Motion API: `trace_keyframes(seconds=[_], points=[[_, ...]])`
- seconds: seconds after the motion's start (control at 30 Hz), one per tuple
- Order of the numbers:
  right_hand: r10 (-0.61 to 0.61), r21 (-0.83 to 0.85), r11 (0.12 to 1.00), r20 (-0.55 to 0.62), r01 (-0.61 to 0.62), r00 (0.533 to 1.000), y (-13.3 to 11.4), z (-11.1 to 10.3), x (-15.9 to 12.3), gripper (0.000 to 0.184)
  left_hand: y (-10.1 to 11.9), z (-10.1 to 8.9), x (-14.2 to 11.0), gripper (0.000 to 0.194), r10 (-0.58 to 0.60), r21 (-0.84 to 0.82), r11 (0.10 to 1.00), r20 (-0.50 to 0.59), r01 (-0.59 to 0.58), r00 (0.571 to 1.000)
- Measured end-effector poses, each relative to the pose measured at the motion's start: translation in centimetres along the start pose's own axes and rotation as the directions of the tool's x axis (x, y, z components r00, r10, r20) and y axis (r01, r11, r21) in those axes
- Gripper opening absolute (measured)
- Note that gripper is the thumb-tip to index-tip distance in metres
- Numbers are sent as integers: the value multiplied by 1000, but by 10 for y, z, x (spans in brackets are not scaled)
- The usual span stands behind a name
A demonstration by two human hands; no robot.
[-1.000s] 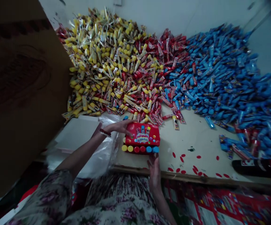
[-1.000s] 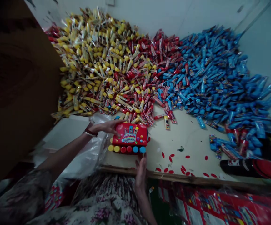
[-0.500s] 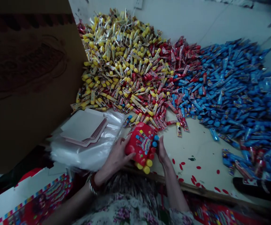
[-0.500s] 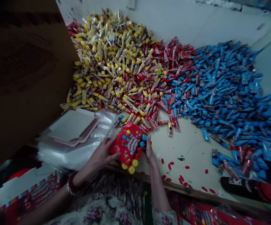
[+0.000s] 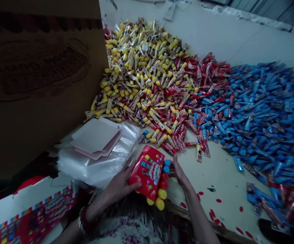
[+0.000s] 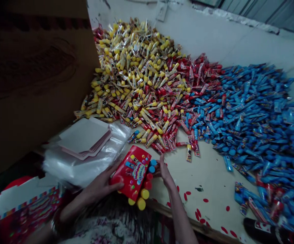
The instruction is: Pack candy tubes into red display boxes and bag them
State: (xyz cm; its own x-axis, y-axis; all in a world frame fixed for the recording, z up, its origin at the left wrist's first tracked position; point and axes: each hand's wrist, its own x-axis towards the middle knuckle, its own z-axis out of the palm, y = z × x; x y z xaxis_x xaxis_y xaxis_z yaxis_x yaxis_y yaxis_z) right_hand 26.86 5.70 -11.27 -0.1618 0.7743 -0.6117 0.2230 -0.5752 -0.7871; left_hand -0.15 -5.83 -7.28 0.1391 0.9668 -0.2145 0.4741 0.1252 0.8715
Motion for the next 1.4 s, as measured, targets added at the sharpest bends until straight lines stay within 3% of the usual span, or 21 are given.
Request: trace_keyframes(seconds=[0.1, 0.23, 0.3, 0.37, 0.43, 0.53, 0.6, 0.67, 0.8, 0.93, 1.1, 1.2, 1.3, 1.33, 1.4], points=[[-64, -103, 992, 41, 68, 997, -9, -4, 25, 80, 0, 4, -7, 89, -51, 41, 998, 38, 50, 998], [-88, -21, 996, 122, 92, 989, -34, 6, 73, 69, -3, -5, -5, 94, 0, 66, 998, 9, 0, 1000], [-136, -38, 989, 114, 141, 984, -44, 13, 91, 62, -17, -17, -6, 76, -7, 62, 998, -107, 14, 994], [-183, -123, 973, 111, 196, 977, -52, 17, 100, 52, -42, -31, -8, 50, -13, 148, 987, -293, 58, 956], [-204, -199, 954, 111, 223, 973, -60, 18, 101, 42, -73, -45, -11, 35, 29, 299, 948, -424, 110, 905], [-231, -233, 941, 92, 247, 969, -73, 15, 91, 37, -114, -59, -12, 20, 119, 350, 936, -422, 40, 899], [-296, -273, 910, 99, 312, 950, -85, 12, 80, 41, -129, -66, -9, 9, 142, 293, 956, -409, -17, 901], [-372, -315, 863, 133, 395, 919, -97, 12, 66, 45, -131, -75, -3, 17, 134, 264, 964, -415, -22, 900], [-480, -376, 762, 219, 527, 850, -124, 25, 31, 46, -114, -103, 17, 27, 107, 259, 966, -411, 3, 905], [-545, -434, 612, 375, 661, 750, -151, 54, -1, 39, -92, -135, 49, 30, 67, 272, 961, -399, 49, 915], [-594, -404, 472, 511, 783, 622, -176, 91, -20, 31, -60, -151, 68, 31, 43, 257, 966, -292, 35, 955], [-633, -338, 336, 611, 879, 476, -183, 112, -26, 40, -31, -161, 62, 35, 25, 197, 980, -281, 32, 959], [-678, -298, 108, 676, 948, 290, -186, 140, -29, 75, 5, -173, 57, 37, 57, 105, 994, -216, -35, 975], [-695, -294, 60, 674, 954, 252, -186, 150, -29, 83, 18, -177, 56, 37, 82, 83, 994, -158, -69, 984], [-745, -296, 67, 621, 953, 245, -189, 168, -28, 80, 46, -182, 55, 38, 128, 44, 991, -53, -126, 990]])
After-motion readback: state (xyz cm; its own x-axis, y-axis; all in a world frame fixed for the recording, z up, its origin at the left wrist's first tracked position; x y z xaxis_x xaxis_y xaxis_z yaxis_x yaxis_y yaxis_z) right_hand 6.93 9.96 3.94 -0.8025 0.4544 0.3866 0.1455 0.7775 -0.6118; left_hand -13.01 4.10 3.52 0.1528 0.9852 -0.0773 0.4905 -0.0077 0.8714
